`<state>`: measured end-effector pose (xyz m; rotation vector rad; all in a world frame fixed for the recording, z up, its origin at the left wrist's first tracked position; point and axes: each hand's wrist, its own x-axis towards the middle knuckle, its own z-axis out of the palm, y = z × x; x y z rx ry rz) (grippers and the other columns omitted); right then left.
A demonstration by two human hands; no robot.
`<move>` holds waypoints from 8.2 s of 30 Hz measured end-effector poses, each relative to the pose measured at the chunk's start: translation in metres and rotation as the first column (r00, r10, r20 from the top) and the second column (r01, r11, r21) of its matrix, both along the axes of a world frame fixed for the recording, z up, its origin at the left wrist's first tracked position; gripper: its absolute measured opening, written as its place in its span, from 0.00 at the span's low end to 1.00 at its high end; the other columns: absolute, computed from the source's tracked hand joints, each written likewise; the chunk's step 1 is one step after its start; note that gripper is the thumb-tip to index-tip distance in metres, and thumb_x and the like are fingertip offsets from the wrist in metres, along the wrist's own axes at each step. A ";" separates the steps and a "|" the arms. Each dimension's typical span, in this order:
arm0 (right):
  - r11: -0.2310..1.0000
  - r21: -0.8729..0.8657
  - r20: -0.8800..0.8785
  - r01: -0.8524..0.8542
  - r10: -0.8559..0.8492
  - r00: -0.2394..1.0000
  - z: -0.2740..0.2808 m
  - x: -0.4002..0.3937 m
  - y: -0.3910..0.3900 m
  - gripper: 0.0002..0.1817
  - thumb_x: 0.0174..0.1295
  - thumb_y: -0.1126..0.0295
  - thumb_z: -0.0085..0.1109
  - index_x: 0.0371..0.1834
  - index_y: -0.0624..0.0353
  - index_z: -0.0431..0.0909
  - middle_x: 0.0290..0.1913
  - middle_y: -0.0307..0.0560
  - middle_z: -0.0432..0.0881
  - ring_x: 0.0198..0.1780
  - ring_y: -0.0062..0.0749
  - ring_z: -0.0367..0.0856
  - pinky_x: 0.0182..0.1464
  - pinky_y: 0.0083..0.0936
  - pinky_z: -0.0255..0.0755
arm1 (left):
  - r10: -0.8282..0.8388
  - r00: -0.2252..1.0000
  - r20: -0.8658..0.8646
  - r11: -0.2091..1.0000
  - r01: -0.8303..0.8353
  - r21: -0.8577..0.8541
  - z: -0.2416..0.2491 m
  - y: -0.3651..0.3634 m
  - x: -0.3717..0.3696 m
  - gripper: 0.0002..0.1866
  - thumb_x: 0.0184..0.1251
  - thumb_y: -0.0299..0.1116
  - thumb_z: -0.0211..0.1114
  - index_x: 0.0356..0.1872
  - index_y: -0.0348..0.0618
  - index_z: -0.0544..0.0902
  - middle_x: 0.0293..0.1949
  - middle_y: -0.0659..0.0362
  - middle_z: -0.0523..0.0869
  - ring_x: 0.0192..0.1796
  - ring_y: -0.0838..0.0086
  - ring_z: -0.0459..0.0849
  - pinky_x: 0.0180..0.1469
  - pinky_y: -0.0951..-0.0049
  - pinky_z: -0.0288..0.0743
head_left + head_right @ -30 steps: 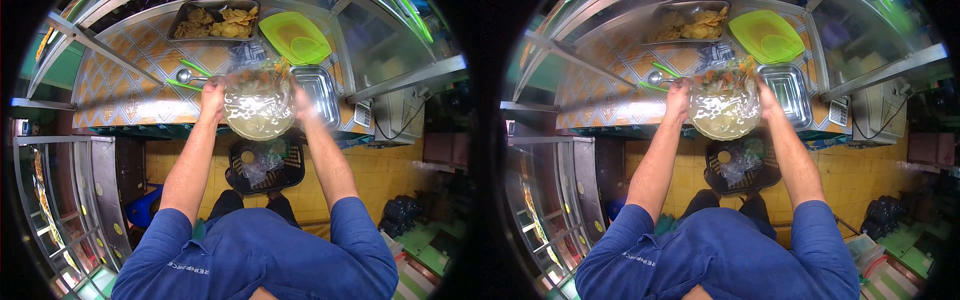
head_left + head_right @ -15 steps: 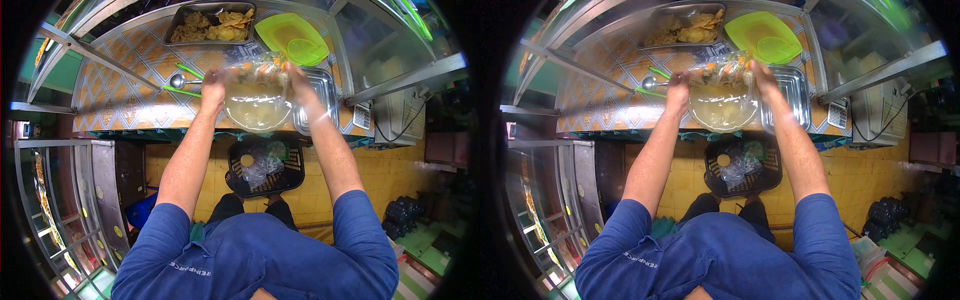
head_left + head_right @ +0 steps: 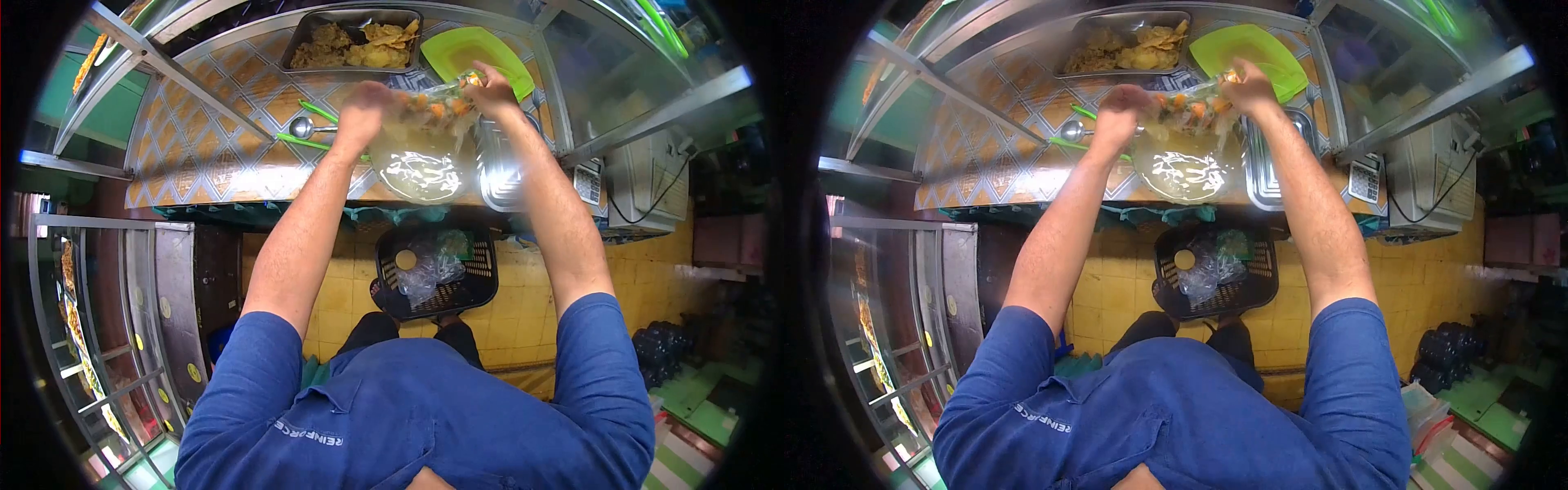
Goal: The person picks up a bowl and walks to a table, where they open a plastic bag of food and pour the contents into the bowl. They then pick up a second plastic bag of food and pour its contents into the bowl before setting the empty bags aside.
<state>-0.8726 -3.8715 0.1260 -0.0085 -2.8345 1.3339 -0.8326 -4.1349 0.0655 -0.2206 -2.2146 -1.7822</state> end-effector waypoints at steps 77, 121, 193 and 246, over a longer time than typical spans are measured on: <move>0.830 0.543 -0.272 0.126 0.032 0.962 0.151 0.101 -0.040 0.12 0.57 0.70 0.67 0.45 0.56 0.83 0.39 0.50 0.86 0.43 0.39 0.85 0.47 0.33 0.77 | -0.447 0.848 0.286 0.665 0.528 -0.528 0.170 -0.024 -0.032 0.20 0.58 0.42 0.69 0.44 0.37 0.85 0.40 0.54 0.89 0.41 0.71 0.86 0.47 0.69 0.79; 0.883 0.458 -0.303 0.106 0.042 0.952 0.136 0.095 -0.025 0.16 0.53 0.77 0.58 0.45 0.50 0.84 0.45 0.51 0.85 0.51 0.46 0.83 0.54 0.38 0.76 | -0.574 0.814 0.090 0.746 0.566 -0.352 0.161 -0.009 -0.054 0.13 0.55 0.34 0.70 0.39 0.39 0.84 0.34 0.57 0.88 0.37 0.76 0.85 0.44 0.74 0.77; 0.840 0.543 -0.181 0.018 0.096 0.979 0.215 0.116 -0.036 0.12 0.54 0.69 0.64 0.42 0.58 0.85 0.37 0.55 0.87 0.40 0.45 0.86 0.46 0.36 0.79 | -0.575 0.810 0.116 0.730 0.572 -0.375 0.227 -0.007 -0.014 0.16 0.65 0.35 0.68 0.52 0.42 0.84 0.43 0.58 0.88 0.46 0.76 0.84 0.53 0.73 0.77; 0.849 0.527 -0.321 0.033 0.163 0.933 0.269 0.122 -0.056 0.07 0.52 0.75 0.61 0.33 0.61 0.85 0.33 0.54 0.85 0.40 0.44 0.84 0.45 0.35 0.76 | -0.648 0.746 -0.155 0.749 0.589 -0.304 0.215 -0.017 -0.028 0.14 0.67 0.40 0.67 0.49 0.44 0.85 0.41 0.60 0.88 0.43 0.77 0.84 0.49 0.73 0.77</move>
